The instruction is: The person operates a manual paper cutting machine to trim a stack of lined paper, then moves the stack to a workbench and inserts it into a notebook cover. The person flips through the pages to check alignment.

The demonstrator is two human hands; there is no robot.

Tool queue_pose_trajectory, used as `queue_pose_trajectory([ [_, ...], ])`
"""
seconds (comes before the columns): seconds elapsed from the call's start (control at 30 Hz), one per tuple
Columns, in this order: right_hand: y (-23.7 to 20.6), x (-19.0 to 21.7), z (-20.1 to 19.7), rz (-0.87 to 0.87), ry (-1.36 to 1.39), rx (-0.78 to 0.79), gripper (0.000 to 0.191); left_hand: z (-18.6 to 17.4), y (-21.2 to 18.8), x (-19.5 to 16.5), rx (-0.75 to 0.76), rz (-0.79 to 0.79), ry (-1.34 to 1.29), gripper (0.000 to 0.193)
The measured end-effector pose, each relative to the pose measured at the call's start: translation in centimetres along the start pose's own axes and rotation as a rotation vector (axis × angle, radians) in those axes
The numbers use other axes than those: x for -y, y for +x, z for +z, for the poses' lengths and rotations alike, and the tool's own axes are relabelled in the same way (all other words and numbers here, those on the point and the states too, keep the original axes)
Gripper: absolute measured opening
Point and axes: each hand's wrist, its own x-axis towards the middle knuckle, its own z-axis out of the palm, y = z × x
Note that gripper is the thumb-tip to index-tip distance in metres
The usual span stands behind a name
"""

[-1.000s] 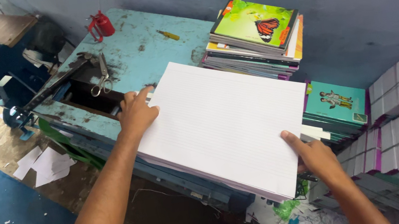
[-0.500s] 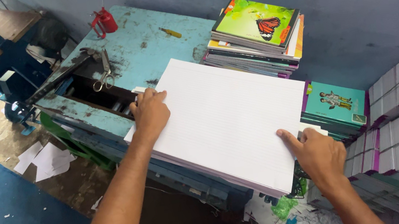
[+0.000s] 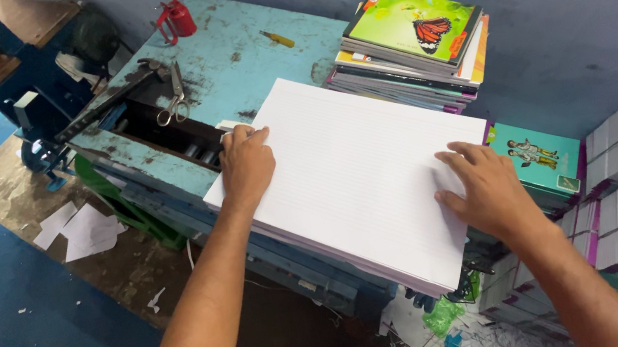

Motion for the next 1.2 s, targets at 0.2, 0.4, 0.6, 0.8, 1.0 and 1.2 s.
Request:
queue_pose_trajectory([
  [0.2,1.9,-0.1,0.4,-0.065,0.033,0.164,0.061,-0.2,0.0,0.0,-0.003,-0.018,0.002,0.036],
  [0.4,3.3,1.1,-0.6,-0.004,-0.007,0.2,0.05,-0.5,0.1,0.0,-0.023,-0.006,-0.002,0.036],
  [0.6,6.1,1.5,0.2,0.144,-0.093,0.277,0.042,-0.9,0.0,-0.2,-0.005,-0.033,0.012,0.036],
  [0.8,6.9,0.6,4.4,-0.099,0.107,-0.298,0.055,-0.9,0.0,-0.3,0.014,-0.042,0.037,0.037],
  [1.0,6.6,0.3,6.5,-0.061,0.073,-0.298,0.058,-0.7,0.2,0.0,-0.004,-0.035,0.022,0.037],
  [1.2,6.6,0.5,6.3,-0.026,0.09,-0.264,0.055,-0.6,0.1,0.1,-0.017,-0.03,0.012,0.035],
])
